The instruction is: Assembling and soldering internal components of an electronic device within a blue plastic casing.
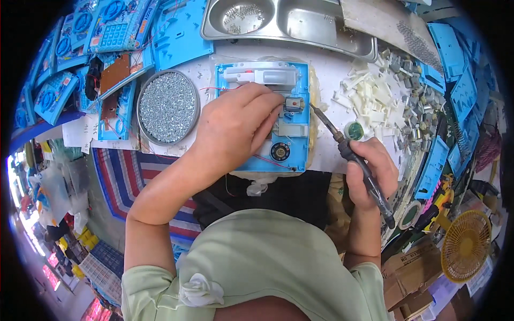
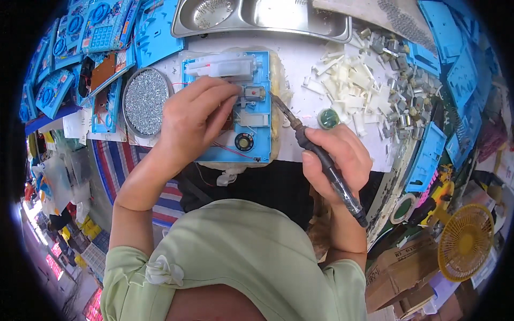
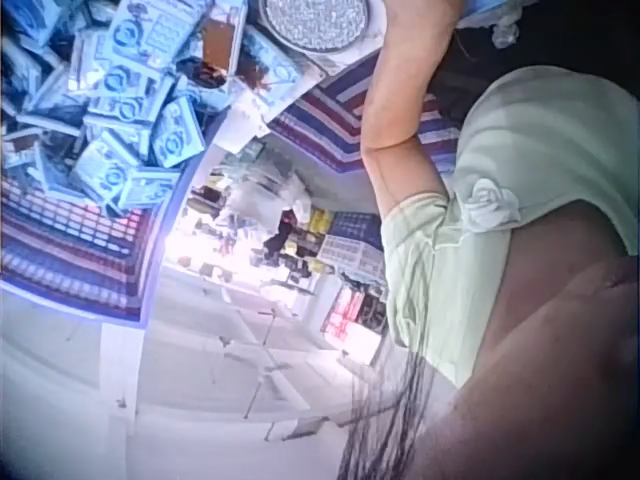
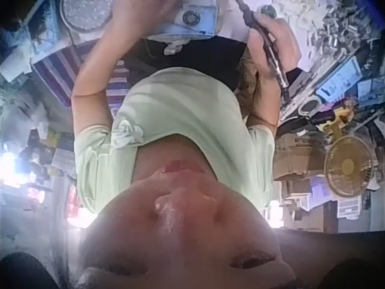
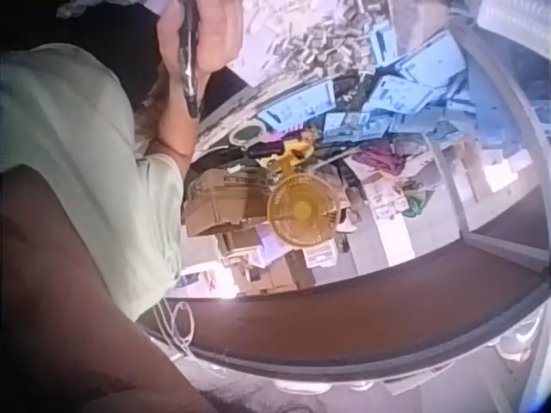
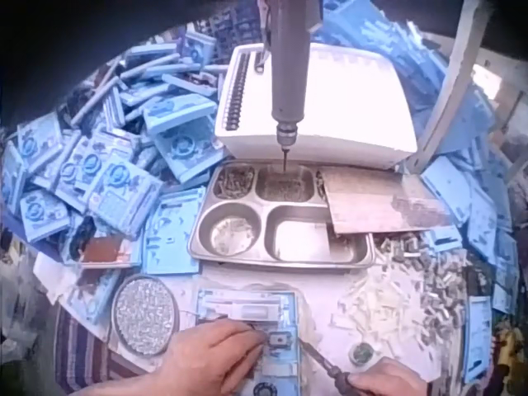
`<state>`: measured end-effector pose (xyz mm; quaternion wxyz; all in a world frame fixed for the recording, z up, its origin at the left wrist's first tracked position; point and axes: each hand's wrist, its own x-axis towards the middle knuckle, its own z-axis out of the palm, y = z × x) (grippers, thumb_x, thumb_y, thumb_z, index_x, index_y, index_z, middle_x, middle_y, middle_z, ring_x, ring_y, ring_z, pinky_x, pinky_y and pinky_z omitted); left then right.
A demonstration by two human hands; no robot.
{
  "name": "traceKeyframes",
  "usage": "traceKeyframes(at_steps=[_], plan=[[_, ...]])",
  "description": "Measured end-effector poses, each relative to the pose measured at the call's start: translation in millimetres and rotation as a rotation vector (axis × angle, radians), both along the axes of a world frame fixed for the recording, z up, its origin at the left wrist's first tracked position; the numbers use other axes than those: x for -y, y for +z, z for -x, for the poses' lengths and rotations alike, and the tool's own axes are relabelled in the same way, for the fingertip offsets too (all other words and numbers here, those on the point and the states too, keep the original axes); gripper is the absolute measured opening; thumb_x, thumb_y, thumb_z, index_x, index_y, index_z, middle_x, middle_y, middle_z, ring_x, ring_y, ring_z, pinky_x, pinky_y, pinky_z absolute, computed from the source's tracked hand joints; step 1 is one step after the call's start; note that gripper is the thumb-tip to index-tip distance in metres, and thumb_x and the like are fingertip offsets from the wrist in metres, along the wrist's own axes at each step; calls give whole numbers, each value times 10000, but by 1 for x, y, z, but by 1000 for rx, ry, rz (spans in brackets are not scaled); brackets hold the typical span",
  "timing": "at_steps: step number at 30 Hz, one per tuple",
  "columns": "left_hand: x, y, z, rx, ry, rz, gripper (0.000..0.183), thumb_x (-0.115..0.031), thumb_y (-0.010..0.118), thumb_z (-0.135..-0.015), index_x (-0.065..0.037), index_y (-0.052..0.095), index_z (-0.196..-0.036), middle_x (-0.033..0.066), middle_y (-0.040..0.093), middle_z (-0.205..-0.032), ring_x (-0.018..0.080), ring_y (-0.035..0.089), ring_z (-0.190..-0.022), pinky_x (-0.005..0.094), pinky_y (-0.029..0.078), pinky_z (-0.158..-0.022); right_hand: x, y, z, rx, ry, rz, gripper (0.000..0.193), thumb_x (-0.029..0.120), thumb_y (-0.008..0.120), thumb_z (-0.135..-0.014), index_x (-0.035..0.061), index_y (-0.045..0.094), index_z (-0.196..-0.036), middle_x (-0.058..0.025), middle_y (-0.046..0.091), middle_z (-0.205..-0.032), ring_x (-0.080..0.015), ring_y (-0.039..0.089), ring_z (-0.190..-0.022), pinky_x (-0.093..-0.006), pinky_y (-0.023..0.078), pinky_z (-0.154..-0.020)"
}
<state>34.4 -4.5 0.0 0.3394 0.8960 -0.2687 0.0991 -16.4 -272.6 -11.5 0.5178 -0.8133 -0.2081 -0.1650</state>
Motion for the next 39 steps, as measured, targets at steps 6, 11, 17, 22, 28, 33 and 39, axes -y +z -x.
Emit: traceKeyframes(at_steps=[6, 11, 17, 22, 28, 33, 39], plan=[[-8, -2, 15, -213, 198, 319, 314, 73, 718, -839, -24, 720, -1138, 131, 727, -985, 242, 720, -809, 316, 579, -732, 1, -4, 2, -1, -6, -38, 282, 114, 757, -842, -37, 694, -1073, -119, 635, -740, -226, 571, -608, -318, 449, -566], [-25, -8, 8, 156, 107, 90, 308, 94, 718, -830, -9, 734, -1120, 142, 737, -984, 259, 724, -811, 317, 575, -736, 0, -4, 2, -15, -4, -41, 280, 114, 758, -846, -42, 695, -1069, -124, 637, -742, -222, 564, -609, -314, 442, -565], [-4, -10, -7, 110, 60, 192, 273, 81, 756, -786, -37, 740, -1033, 113, 722, -939, 266, 706, -764, 322, 558, -675, -2, -4, 0, 7, 7, -66, 277, 103, 756, -854, -47, 693, -1079, -120, 633, -741, -212, 555, -605, -308, 429, -557], [8, -12, -8, 191, 8, -10, 250, -7, 797, -772, -87, 731, -1000, 64, 698, -904, 250, 677, -754, 337, 522, -651, -1, -4, -2, 18, 4, -75, 279, 94, 762, -852, -46, 694, -1082, -107, 617, -727, -204, 551, -602, -302, 422, -555], [15, -14, -9, 271, 10, -138, 234, -82, 805, -753, -136, 722, -965, 10, 616, -877, 208, 620, -803, 369, 425, -738, -1, -4, -1, 1, -7, -66, 278, 103, 767, -854, -35, 696, -1085, -99, 607, -715, -205, 552, -598, -306, 424, -553], [22, -8, -9, 223, 24, -179, 230, -66, 799, -716, -121, 697, -914, 7, 583, -853, 218, 604, -800, 383, 394, -758, -2, -1, -3, 8, 5, -32, 291, 119, 776, -854, -32, 693, -1089, -98, 613, -710, -216, 555, -588, -313, 426, -548], [21, -3, -9, 187, 2, -233, 215, -57, 784, -713, -107, 683, -896, 16, 588, -872, 226, 613, -819, 387, 398, -772, -3, -1, -6, 38, 17, -2, 293, 121, 780, -849, -33, 693, -1083, -103, 622, -702, -226, 560, -571, -323, 429, -533]])
